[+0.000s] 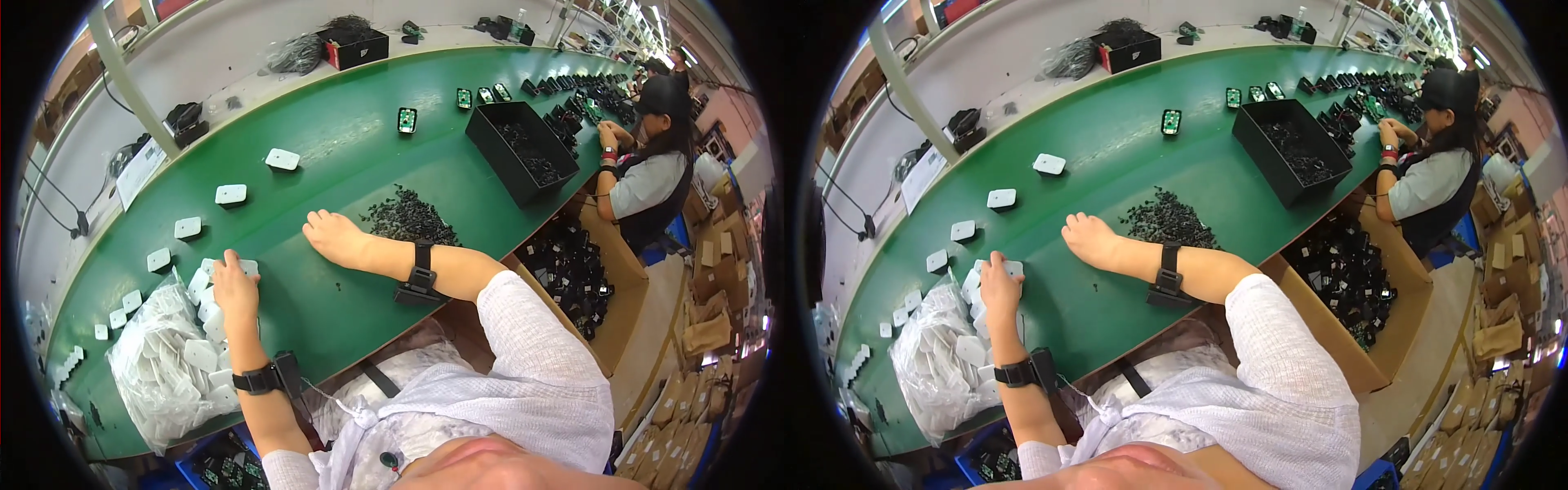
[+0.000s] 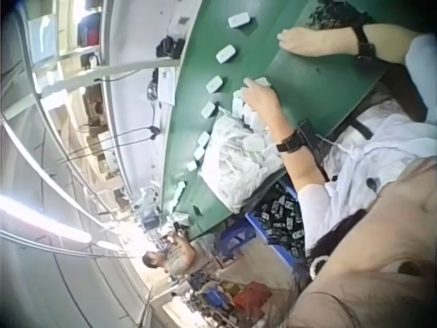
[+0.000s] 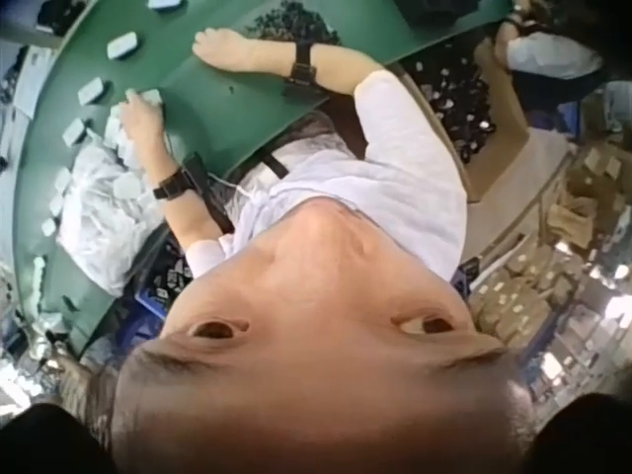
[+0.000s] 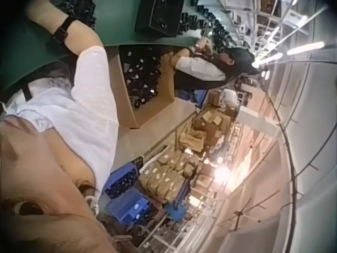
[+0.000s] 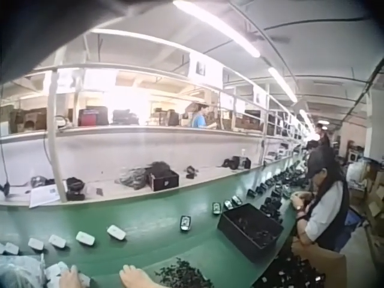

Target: Assembling small plastic housings and electronic components on a factory production line.

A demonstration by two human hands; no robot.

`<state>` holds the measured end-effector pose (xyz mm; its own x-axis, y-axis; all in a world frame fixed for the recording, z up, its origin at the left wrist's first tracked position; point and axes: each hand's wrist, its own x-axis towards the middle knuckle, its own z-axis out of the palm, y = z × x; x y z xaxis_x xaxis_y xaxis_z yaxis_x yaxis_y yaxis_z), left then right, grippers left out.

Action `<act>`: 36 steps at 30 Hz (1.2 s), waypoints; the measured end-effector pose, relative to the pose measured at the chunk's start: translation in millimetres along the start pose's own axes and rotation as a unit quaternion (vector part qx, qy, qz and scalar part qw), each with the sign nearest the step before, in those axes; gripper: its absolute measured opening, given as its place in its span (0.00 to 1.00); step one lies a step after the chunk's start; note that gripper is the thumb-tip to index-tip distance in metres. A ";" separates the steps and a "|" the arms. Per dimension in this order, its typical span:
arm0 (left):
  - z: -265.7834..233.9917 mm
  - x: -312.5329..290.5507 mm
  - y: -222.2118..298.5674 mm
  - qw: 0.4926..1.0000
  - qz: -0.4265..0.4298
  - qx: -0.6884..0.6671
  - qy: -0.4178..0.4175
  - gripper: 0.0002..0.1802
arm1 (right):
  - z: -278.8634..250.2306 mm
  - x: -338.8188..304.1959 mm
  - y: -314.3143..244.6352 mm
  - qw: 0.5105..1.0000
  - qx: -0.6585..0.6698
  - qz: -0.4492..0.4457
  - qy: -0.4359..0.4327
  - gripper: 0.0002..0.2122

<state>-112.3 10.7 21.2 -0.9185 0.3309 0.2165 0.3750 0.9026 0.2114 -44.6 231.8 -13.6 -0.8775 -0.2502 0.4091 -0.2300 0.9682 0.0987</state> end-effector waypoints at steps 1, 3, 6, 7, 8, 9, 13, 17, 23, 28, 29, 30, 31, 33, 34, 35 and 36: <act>0.0 1.2 4.4 1.000 0.005 -0.001 0.000 0.26 | 2.2 -1.1 0.8 1.000 0.004 -0.001 0.003 0.07; -1.0 0.5 5.6 0.995 0.024 -0.049 0.082 0.20 | -4.9 0.2 -2.4 1.000 0.012 0.002 -0.011 0.06; 0.2 3.7 2.2 0.986 0.015 -0.124 0.106 0.17 | -8.3 2.1 3.9 0.996 0.085 0.012 -0.007 0.05; 2.5 4.5 0.1 0.986 0.016 -0.125 0.105 0.17 | -8.8 2.8 8.1 0.988 0.151 0.017 0.011 0.05; 5.1 2.5 -5.0 0.977 0.053 -0.138 0.154 0.16 | -15.7 6.1 7.1 0.988 0.154 0.014 0.010 0.05; 3.2 -0.8 -6.5 0.964 0.088 -0.151 0.200 0.15 | -29.4 10.8 2.8 0.954 0.291 0.057 0.053 0.05; -24.6 -33.0 39.2 0.884 -0.054 -0.460 0.066 0.12 | -56.2 17.8 -16.9 0.658 0.722 0.204 0.061 0.03; -3.2 -42.9 46.5 0.834 -0.028 -0.550 0.018 0.11 | -53.8 11.4 -25.2 0.576 0.787 0.216 0.052 0.06; 6.1 -45.3 54.4 0.752 -0.013 -0.659 0.010 0.10 | -60.2 10.1 -29.0 0.599 0.761 0.248 -0.004 0.03; 5.6 -46.1 52.3 0.792 0.018 -0.610 0.028 0.07 | -51.2 6.7 -33.3 0.653 0.722 0.228 -0.003 0.03; 6.5 -46.6 51.2 0.792 0.012 -0.609 0.028 0.07 | -50.2 6.1 -32.9 0.704 0.673 0.226 -0.012 0.03; 7.4 -47.3 50.1 0.804 0.021 -0.593 0.037 0.07 | -50.8 5.3 -32.9 0.702 0.675 0.226 -0.017 0.03; 8.3 -47.9 49.1 0.816 0.029 -0.576 0.046 0.07 | -52.5 4.7 -33.0 0.739 0.643 0.200 -0.005 0.03; 8.5 -48.3 49.8 0.815 0.032 -0.578 0.036 0.08 | -57.3 3.8 -33.1 0.773 0.609 0.175 0.006 0.03; 8.9 -48.7 50.3 0.814 0.038 -0.580 0.028 0.09 | -59.2 3.7 -33.3 0.786 0.591 0.181 0.007 0.03; 9.7 -49.0 52.1 0.814 0.037 -0.579 0.025 0.09 | -60.5 3.1 -33.4 0.798 0.572 0.187 0.010 0.03; 10.5 -49.3 54.7 0.776 0.008 -0.631 0.014 0.10 | -61.1 2.6 -33.9 0.797 0.573 0.189 0.009 0.03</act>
<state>-47.9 46.6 12.1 -0.9164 0.3164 0.2452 0.2264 -0.0955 0.9694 -13.4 198.9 39.5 -0.9715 0.0691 0.2270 -0.1926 0.3286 -0.9246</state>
